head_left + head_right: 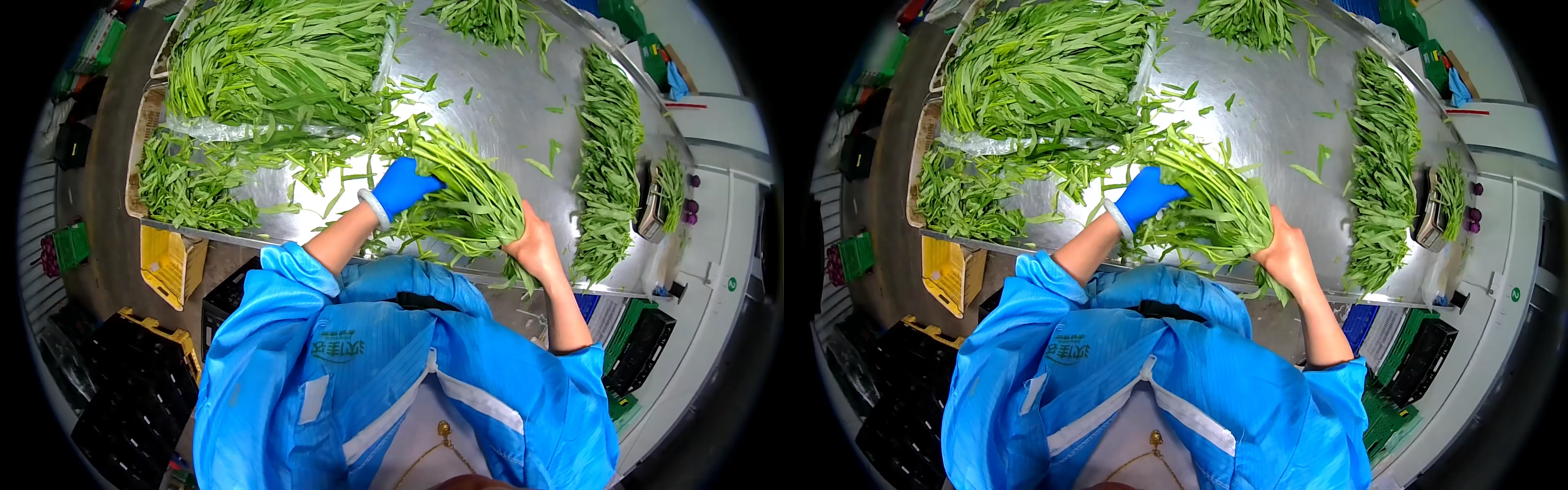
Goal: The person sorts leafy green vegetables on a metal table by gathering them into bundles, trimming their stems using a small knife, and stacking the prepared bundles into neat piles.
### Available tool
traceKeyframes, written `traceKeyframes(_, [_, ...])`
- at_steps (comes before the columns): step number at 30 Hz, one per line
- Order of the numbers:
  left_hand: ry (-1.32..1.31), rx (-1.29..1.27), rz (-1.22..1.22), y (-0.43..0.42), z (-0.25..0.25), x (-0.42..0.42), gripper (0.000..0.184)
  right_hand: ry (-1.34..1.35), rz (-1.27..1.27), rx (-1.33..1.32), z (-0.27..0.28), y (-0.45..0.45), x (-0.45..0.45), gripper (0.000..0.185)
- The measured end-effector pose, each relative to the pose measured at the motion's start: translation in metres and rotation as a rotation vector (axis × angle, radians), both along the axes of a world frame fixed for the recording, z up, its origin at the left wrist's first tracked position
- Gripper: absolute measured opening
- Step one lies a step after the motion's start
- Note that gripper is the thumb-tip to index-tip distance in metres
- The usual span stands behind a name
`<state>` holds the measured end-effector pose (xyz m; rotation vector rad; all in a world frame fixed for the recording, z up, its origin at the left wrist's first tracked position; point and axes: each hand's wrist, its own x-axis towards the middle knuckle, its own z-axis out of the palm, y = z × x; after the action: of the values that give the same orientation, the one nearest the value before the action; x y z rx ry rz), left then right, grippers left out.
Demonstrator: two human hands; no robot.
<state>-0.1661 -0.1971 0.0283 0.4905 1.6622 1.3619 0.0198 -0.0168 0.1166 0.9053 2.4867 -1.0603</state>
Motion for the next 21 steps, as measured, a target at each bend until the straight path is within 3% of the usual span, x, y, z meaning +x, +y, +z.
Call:
traceKeyframes(2, [-0.046,0.082,0.061,-0.009,-0.034,-0.017,0.028,0.060,0.005,-0.050,0.000,0.007,0.008,0.052])
traceKeyframes(4, [-0.110,0.153,0.346,-0.026,-0.062,-0.046,0.026,0.119,-0.005,-0.100,-0.004,0.011,0.019,0.051])
traceKeyframes(6, [-0.203,0.242,0.552,-0.040,-0.042,-0.059,0.022,0.089,-0.009,-0.046,-0.004,0.009,0.023,0.050])
traceKeyframes(7, [-0.201,0.242,0.566,-0.041,-0.025,-0.058,0.022,0.061,-0.007,-0.012,-0.002,0.008,0.023,0.050])
traceKeyframes(10, [-0.125,0.136,0.312,-0.032,-0.006,-0.041,0.023,-0.050,0.018,0.118,0.000,-0.002,0.019,0.053])
traceKeyframes(11, [-0.137,0.172,0.238,-0.027,-0.032,-0.034,0.024,-0.092,0.028,0.168,-0.001,-0.007,0.016,0.054])
traceKeyframes(14, [-0.306,0.061,0.060,-0.008,0.006,-0.011,0.028,0.076,0.233,0.360,-0.001,-0.020,0.012,0.055])
traceKeyframes(16, [-0.359,0.089,0.075,-0.004,0.005,-0.001,0.030,0.102,0.340,0.445,-0.007,-0.020,0.015,0.060])
traceKeyframes(17, [-0.416,0.156,0.118,-0.004,-0.025,-0.001,0.028,0.114,0.356,0.467,-0.008,-0.020,0.016,0.061])
traceKeyframes(18, [-0.306,0.177,0.221,-0.007,-0.066,-0.008,0.027,0.126,0.373,0.486,-0.008,-0.021,0.017,0.062])
traceKeyframes(20, [-0.313,0.042,0.475,-0.025,-0.032,-0.034,0.026,0.114,0.365,0.491,-0.006,-0.016,0.023,0.063])
traceKeyframes(21, [-0.324,0.139,0.560,-0.034,-0.030,-0.045,0.023,0.109,0.361,0.493,-0.005,-0.014,0.025,0.064])
